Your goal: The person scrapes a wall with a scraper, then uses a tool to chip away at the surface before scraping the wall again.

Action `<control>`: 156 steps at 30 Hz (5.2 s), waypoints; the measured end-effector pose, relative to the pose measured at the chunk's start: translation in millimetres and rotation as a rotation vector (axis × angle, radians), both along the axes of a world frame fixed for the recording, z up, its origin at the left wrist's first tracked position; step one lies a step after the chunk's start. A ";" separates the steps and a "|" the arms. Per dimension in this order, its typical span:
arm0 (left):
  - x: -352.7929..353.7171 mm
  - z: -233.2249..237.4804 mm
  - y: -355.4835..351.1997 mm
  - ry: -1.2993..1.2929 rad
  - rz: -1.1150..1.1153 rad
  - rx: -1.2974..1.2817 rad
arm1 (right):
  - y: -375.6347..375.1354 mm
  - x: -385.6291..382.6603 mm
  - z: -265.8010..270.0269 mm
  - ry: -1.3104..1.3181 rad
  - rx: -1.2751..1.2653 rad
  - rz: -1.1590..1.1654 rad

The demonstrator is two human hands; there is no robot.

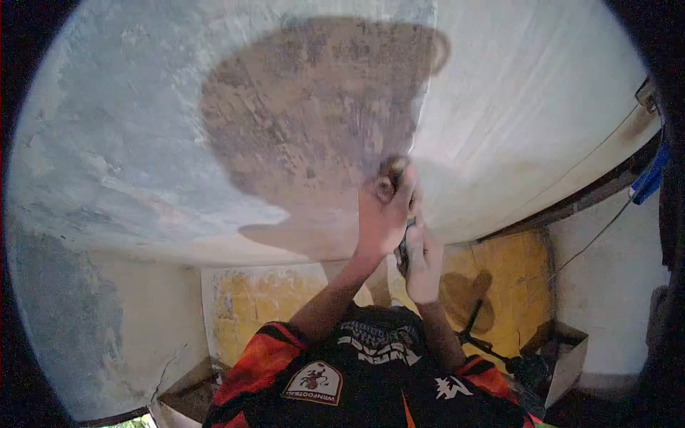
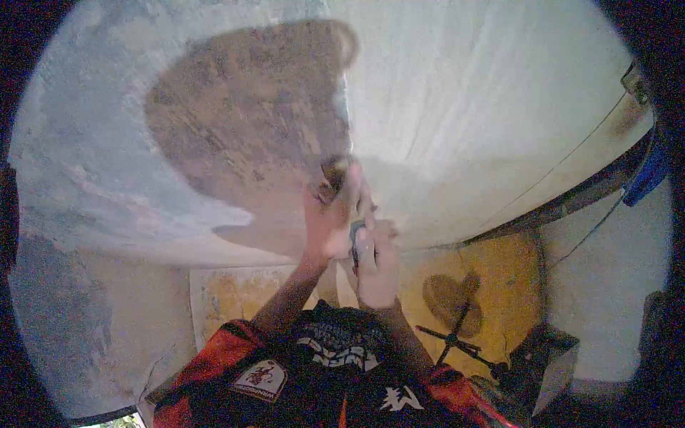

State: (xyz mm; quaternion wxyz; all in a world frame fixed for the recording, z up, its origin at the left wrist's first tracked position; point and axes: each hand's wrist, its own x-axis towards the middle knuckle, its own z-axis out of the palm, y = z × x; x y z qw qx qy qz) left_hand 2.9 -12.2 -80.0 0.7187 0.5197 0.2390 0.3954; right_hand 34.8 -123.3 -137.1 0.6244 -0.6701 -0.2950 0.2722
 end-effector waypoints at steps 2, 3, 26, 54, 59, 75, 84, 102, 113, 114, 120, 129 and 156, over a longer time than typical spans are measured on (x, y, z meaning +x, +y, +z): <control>-2.0 -55.2 2.3 0.071 0.024 -0.053 | 10.7 -2.7 -48.6 -0.057 0.038 -0.011; -1.9 -56.5 1.4 0.033 0.023 -0.053 | 15.0 -4.9 -60.6 -0.058 0.094 -0.017; -453.0 -523.8 -80.8 1.822 -0.610 -0.114 | -430.5 -21.5 -487.2 0.722 -1.226 -0.187; -111.4 -234.3 -0.4 0.313 -0.535 -0.400 | -40.5 -37.7 -206.2 0.101 -0.071 0.120; -73.1 -205.3 -0.4 0.142 -0.337 -0.291 | -10.9 -26.1 -170.3 0.214 0.128 0.070; -21.1 -208.4 0.2 -0.025 -0.125 -0.157 | 12.2 -0.3 -207.9 0.183 0.192 0.140; -22.8 -196.9 -2.0 0.084 -0.087 -0.057 | 8.0 -12.8 -192.8 0.327 0.211 0.105; -12.2 -156.2 1.5 -0.020 -0.086 -0.127 | 15.2 -3.7 -147.7 0.234 0.279 0.128; -14.5 -173.1 -3.9 0.003 -0.071 -0.079 | 9.1 -3.2 -180.2 0.218 0.218 0.099; -15.5 -172.6 -3.1 0.000 -0.091 -0.104 | 9.1 -8.5 -174.3 0.210 0.230 0.069; -15.3 -163.3 -3.9 -0.005 -0.089 -0.117 | 4.7 -13.2 -150.5 0.219 0.153 0.054; -8.3 -136.7 -4.3 -0.006 -0.079 -0.088 | 6.2 -2.0 -132.2 0.209 0.152 0.083; -26.5 -179.6 11.1 -0.101 -0.116 -0.176 | -11.2 -27.9 -138.2 0.207 0.287 0.059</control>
